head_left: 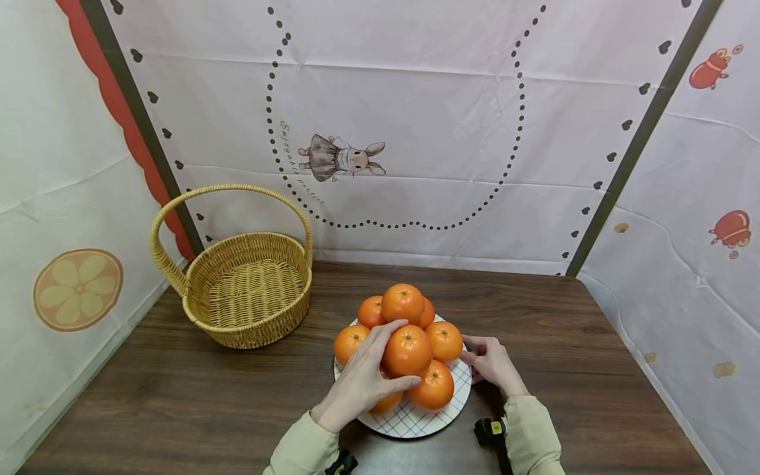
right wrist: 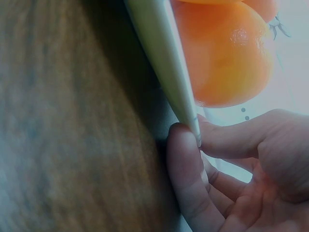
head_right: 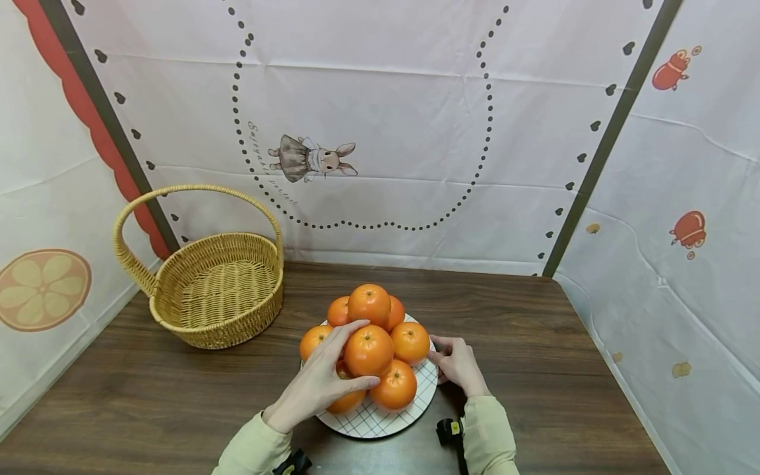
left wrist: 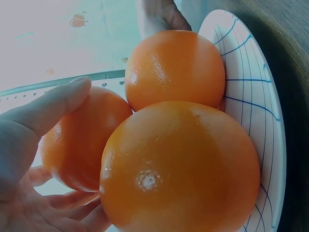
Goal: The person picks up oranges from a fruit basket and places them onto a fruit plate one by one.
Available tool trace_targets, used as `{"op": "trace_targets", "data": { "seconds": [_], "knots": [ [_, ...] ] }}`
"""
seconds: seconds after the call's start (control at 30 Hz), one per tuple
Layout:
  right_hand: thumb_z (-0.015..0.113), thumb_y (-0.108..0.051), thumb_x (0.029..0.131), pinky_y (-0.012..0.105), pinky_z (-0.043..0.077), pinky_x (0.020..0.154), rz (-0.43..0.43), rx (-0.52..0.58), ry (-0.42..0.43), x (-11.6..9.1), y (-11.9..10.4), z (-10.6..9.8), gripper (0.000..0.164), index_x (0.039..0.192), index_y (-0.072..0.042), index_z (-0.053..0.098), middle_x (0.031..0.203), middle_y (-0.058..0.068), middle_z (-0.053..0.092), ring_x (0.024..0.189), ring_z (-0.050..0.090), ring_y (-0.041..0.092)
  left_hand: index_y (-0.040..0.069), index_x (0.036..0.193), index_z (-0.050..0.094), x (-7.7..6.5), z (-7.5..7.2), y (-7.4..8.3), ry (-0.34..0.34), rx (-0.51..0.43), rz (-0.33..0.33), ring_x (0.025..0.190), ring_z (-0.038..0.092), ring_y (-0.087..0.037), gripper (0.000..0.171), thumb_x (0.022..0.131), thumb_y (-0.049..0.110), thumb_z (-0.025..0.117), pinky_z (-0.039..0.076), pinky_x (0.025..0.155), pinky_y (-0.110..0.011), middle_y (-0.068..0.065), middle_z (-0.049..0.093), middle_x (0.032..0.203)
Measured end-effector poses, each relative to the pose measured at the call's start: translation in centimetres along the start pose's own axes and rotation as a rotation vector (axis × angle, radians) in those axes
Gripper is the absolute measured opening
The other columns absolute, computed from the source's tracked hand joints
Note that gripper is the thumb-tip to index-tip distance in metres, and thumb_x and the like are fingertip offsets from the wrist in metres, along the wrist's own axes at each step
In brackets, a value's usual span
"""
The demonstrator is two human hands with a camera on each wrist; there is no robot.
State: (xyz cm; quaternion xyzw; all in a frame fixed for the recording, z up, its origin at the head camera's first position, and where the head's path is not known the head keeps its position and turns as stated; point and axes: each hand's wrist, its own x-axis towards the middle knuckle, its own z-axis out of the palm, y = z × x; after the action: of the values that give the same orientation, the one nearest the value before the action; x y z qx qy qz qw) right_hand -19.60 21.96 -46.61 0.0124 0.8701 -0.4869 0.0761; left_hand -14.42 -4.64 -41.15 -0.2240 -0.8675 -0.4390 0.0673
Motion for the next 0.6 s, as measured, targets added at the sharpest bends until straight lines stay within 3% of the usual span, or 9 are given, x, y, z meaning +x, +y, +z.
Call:
{"op": "trace_targets", "data": {
  "seconds": [0.6],
  "knots": [
    [0.064,-0.007,0.097,0.034,0.059,0.055,-0.005,-0.010,0.002,-0.08,-0.11,-0.04,0.043,0.138,0.002,0.058,0.078,0.011,0.063,0.056,0.059,0.016,0.022,0.145,0.045,0.06,-0.05,0.12,-0.006,0.011,-0.013,0.123,0.058,-0.022,0.081,0.077,0.037,0.087,0.049,0.103,-0.050,-0.003,0.054,0.140]
  ]
}}
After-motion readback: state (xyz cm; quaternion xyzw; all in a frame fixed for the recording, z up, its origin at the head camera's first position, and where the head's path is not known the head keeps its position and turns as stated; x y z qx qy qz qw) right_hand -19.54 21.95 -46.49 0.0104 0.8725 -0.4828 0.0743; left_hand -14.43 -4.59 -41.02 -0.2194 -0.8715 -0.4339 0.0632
